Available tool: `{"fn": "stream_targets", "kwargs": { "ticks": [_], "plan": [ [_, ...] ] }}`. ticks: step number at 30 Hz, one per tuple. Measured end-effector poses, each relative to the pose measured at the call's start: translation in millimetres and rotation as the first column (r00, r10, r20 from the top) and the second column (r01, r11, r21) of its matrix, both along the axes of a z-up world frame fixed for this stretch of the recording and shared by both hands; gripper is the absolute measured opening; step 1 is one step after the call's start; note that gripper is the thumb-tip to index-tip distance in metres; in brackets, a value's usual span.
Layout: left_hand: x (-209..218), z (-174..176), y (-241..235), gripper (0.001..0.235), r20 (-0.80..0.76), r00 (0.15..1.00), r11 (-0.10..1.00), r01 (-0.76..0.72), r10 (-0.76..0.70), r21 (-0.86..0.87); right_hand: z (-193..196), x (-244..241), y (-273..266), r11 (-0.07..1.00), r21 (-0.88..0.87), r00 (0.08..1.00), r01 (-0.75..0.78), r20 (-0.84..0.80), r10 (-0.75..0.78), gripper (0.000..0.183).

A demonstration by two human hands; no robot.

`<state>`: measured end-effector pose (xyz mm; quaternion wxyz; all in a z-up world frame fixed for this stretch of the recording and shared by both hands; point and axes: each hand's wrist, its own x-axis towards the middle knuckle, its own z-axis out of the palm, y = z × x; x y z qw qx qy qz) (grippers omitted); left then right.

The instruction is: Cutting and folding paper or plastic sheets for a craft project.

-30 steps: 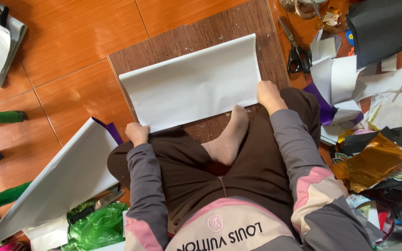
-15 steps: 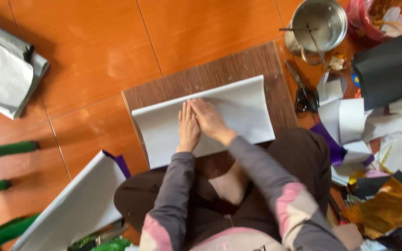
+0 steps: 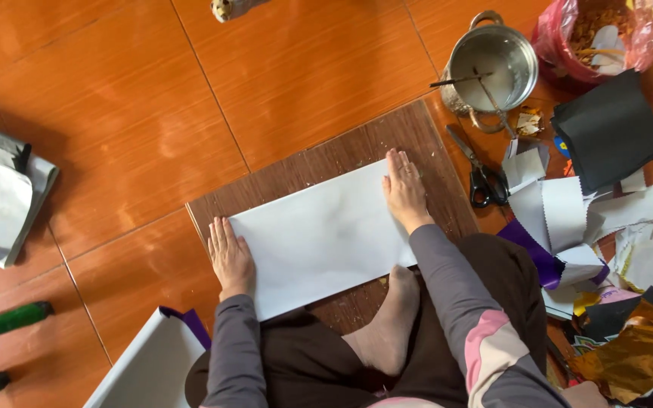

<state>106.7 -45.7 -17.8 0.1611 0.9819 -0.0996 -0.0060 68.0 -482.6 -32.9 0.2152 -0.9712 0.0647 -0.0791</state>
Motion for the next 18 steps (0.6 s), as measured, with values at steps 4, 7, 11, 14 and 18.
{"fn": "stream_targets", "kwargs": {
  "ticks": [4,7,11,14,18],
  "plan": [
    [-5.1,-2.8,-5.4,0.063,0.047,0.998,0.996,-0.054,0.051,0.066,7.1,-10.6,-0.7,0.995,-0.087,0.999,0.046,0.017,-0.045,0.062],
    [6.5,-0.2,-5.8,0.066,0.082,0.993,0.997,-0.081,0.079,0.017,20.3,-32.0,9.4,0.988,-0.053,0.985,0.143,0.1,-0.138,0.061],
    [10.2,-12.7,2.5,0.069,0.119,0.989,0.992,-0.096,0.087,0.076,22.2,-69.2,13.9,0.976,0.007,0.974,0.217,0.063,-0.217,0.056],
    [4.5,-7.8,8.1,0.074,0.055,0.994,0.992,-0.099,0.094,0.078,6.6,-68.0,4.1,0.955,0.134,0.955,0.265,0.1,-0.279,0.055],
    [-59.0,15.6,19.8,0.093,-0.249,0.933,0.91,-0.15,0.259,0.386,-21.3,-61.3,-24.2,0.803,0.511,0.949,0.307,-0.101,-0.298,0.052]
  ]
}}
